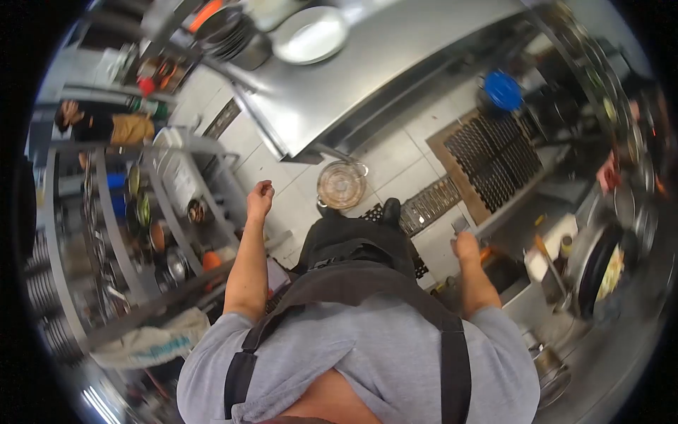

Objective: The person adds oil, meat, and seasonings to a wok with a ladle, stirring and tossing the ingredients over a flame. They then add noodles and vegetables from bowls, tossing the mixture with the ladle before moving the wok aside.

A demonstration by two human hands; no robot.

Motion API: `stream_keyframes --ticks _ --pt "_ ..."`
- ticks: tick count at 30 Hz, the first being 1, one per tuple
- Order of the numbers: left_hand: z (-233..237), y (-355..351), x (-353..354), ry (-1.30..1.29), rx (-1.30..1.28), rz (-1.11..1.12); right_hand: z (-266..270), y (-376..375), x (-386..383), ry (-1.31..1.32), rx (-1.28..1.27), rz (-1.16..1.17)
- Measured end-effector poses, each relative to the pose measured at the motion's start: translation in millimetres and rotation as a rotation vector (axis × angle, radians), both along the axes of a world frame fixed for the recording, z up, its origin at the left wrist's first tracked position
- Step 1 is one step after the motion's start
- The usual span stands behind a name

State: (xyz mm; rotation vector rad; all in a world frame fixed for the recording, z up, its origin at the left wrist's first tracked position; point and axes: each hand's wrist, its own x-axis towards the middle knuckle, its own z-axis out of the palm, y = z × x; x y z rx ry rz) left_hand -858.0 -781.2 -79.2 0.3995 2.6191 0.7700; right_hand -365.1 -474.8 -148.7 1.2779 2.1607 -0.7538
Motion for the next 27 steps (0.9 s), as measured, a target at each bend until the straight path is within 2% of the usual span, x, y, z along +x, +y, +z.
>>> stream_keyframes --ticks 2,4,9,13,15,16,17,18,22,24,25,27 --pt "-3 29 0 -0.018 -0.022 -0.118 5 19 12 0.093 0.118 -0.073" --pt "-23 36 -8 -0.186 -0.068 -0.219 -3 25 17 0.15 0.215 -0.174" --pt "-69 9 -15 -0.288 -0.257 -0.35 -29 -16 -18 0.241 0.134 -0.336" --pt "-106 -15 -8 -0.455 -0.538 -0.376 -21 -69 -52 0.316 -0.04 -0.345" --pt "-116 -20 -4 -0.469 -0.545 -0.494 -6 -94 -58 0.392 0.063 -0.236" --pt "-114 -15 2 -0.464 -0.559 -0.522 -17 -102 -53 0.356 0.016 -0.175" --pt "-143 -25 -1 -0.395 -0.48 -0.626 -20 -106 -52 0.283 -0.038 -0.174" --pt "-136 -16 7 -0.352 -0.476 -0.624 -46 -112 -40 0.259 -0.029 -0.203" --pt "-129 3 15 -0.396 -0.437 -0.642 -39 -94 -43 0.136 -0.067 -0.212" --pt "-135 0 8 -0.382 -0.432 -0.707 -17 -90 -53 0.067 0.006 -0.314" --pt "-140 -5 1 -0.38 -0.426 -0.715 -13 -89 -59 0.13 0.093 -0.32" --pt "-154 -12 -17 -0.316 -0.499 -0.834 -3 -87 -77 0.152 0.074 -0.413"
